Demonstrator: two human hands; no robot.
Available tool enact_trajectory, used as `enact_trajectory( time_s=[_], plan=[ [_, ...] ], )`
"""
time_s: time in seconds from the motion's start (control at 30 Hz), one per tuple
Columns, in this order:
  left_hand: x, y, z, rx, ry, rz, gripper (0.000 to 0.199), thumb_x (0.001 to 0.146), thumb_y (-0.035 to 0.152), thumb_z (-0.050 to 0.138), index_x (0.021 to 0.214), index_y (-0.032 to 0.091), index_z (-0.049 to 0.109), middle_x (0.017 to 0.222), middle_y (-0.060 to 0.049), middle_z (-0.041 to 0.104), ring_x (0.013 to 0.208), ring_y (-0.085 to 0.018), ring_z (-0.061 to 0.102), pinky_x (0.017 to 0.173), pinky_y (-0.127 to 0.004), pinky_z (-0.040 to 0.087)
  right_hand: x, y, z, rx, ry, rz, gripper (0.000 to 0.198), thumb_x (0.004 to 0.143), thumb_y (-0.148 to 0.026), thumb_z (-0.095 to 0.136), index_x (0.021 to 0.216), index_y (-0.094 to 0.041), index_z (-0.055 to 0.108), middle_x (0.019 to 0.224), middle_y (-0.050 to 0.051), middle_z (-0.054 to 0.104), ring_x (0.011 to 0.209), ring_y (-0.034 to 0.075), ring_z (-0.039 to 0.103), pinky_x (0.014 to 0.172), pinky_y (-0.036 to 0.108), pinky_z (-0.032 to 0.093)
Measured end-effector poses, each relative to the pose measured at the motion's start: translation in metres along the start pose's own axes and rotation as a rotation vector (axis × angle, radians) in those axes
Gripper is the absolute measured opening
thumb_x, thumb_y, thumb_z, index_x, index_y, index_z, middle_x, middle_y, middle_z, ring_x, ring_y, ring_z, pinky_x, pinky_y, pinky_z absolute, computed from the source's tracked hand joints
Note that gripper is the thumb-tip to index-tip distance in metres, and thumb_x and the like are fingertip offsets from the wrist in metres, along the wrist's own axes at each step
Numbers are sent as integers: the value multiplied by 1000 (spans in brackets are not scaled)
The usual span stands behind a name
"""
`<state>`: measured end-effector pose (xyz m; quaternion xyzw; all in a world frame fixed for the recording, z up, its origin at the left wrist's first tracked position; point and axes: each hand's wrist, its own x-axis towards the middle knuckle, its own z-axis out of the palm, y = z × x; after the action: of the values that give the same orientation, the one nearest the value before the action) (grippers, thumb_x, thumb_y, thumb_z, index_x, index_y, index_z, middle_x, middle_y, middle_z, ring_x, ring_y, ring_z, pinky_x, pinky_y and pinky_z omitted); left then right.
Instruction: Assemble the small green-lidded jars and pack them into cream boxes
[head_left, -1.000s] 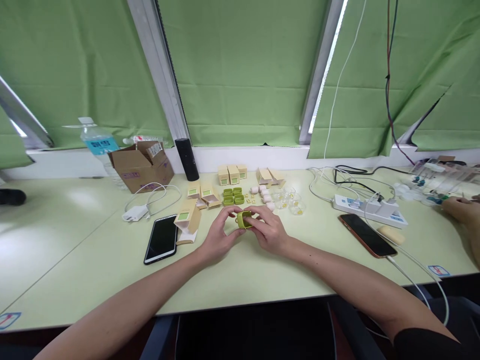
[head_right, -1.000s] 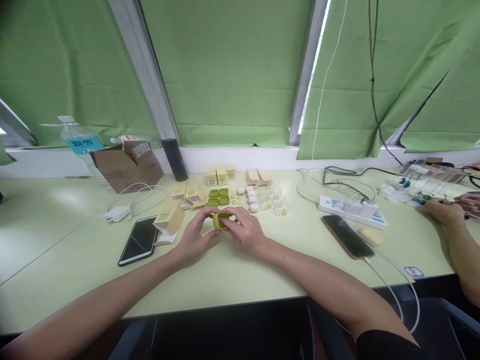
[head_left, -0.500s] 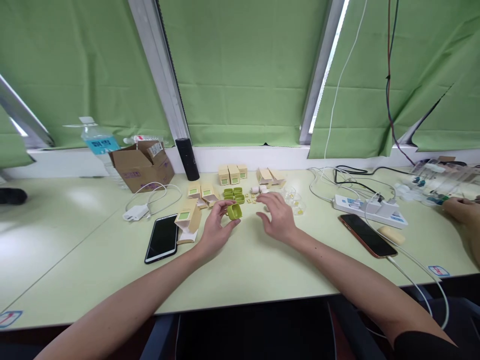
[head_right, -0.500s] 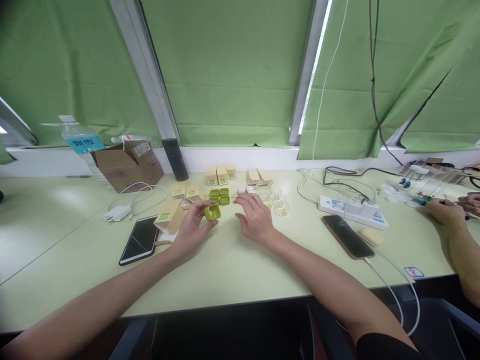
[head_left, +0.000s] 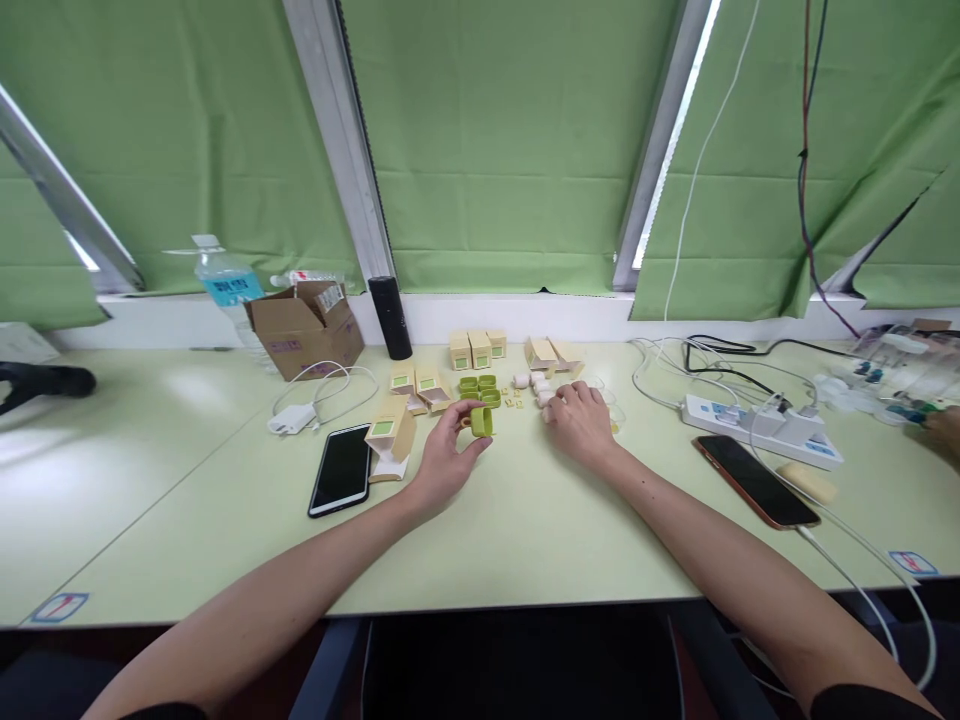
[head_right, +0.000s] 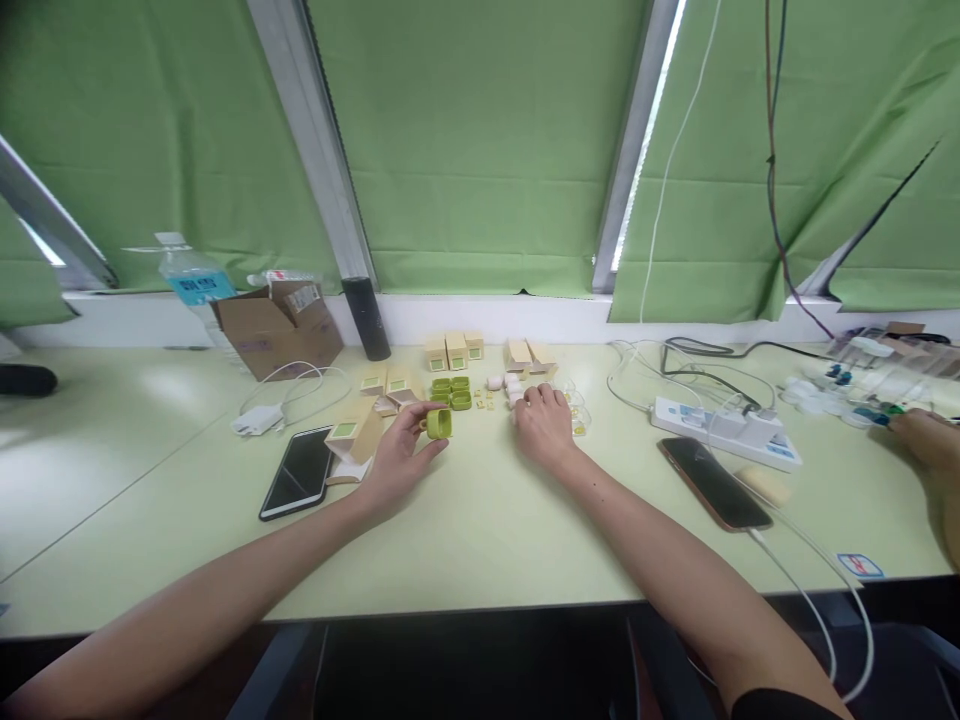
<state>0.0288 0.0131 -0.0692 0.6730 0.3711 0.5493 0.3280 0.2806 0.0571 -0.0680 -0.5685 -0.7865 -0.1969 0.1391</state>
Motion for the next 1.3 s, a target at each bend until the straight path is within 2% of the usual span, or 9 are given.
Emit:
enact_trajectory(
  time_s=[0.2, 0.3, 0.4, 0.47, 0.53, 0.73, 0.97, 1.13, 1.3],
  plan=[
    [2, -5, 1, -66, -6, 5, 44, 84, 19, 71, 127, 24, 64, 135, -11, 64, 119, -23, 64, 107, -41, 50, 0, -2, -5, 177, -8, 91, 18, 87, -15, 62, 104, -15, 70, 106, 16, 74, 110, 33, 57, 84, 41, 40],
    [3, -7, 0, -139, -45, -1, 45, 87, 25, 71, 131, 23, 62, 143, -12, 61, 127, -25, 62, 109, -41, 50, -1, -10, -15, 546, 69, 197, 17, 87, -26, 69, 102, -20, 66, 101, 9, 75, 101, 28, 63, 80, 38, 45],
    [3, -7, 0, -191, -66, -5, 47, 88, 30, 72, 133, 23, 61, 146, -13, 60, 131, -25, 61, 111, -42, 50, -5, -23, -25, 1072, 134, 238, 30, 84, -42, 74, 104, -21, 66, 100, 7, 75, 92, 23, 68, 78, 36, 51],
    [2, -6, 0, -211, -57, -4, 48, 87, 30, 74, 133, 23, 62, 145, -13, 61, 131, -26, 61, 111, -43, 50, -8, -33, -29, 1346, 119, 242, 41, 81, -51, 77, 107, -20, 69, 98, 7, 76, 88, 22, 70, 78, 36, 55],
    [1, -5, 1, -207, -52, -3, 49, 85, 29, 76, 132, 24, 63, 142, -13, 63, 130, -27, 61, 111, -43, 50, -11, -43, -31, 1492, 84, 246, 46, 78, -56, 79, 104, -19, 72, 96, 8, 77, 86, 21, 71, 77, 35, 56],
    [-3, -2, 1, -66, -50, 45, 46, 82, 22, 78, 127, 26, 68, 134, -11, 66, 124, -26, 62, 109, -44, 49, -18, -60, -31, 1575, 26, 249, 45, 73, -58, 83, 94, -19, 77, 89, 7, 78, 79, 20, 71, 70, 32, 56],
    [-5, 5, -1, 93, -69, 160, 42, 83, 24, 78, 124, 29, 69, 128, -8, 69, 120, -27, 63, 102, -44, 52, -21, -63, -30, 1570, -7, 239, 43, 76, -58, 81, 93, -19, 78, 87, 7, 78, 77, 19, 70, 69, 31, 55],
    [-8, 7, 0, 190, -43, 196, 40, 85, 25, 78, 123, 28, 67, 125, -7, 70, 120, -26, 64, 107, -47, 50, -23, -67, -30, 1579, 8, 252, 42, 78, -58, 80, 94, -19, 78, 86, 7, 78, 76, 19, 70, 71, 32, 55],
    [-10, 5, 2, 269, -24, 263, 40, 86, 26, 77, 124, 26, 63, 123, -8, 71, 115, -26, 66, 101, -46, 54, -25, -70, -31, 1580, 35, 256, 42, 80, -59, 77, 95, -19, 78, 85, 6, 77, 74, 18, 69, 69, 32, 56]
  ],
)
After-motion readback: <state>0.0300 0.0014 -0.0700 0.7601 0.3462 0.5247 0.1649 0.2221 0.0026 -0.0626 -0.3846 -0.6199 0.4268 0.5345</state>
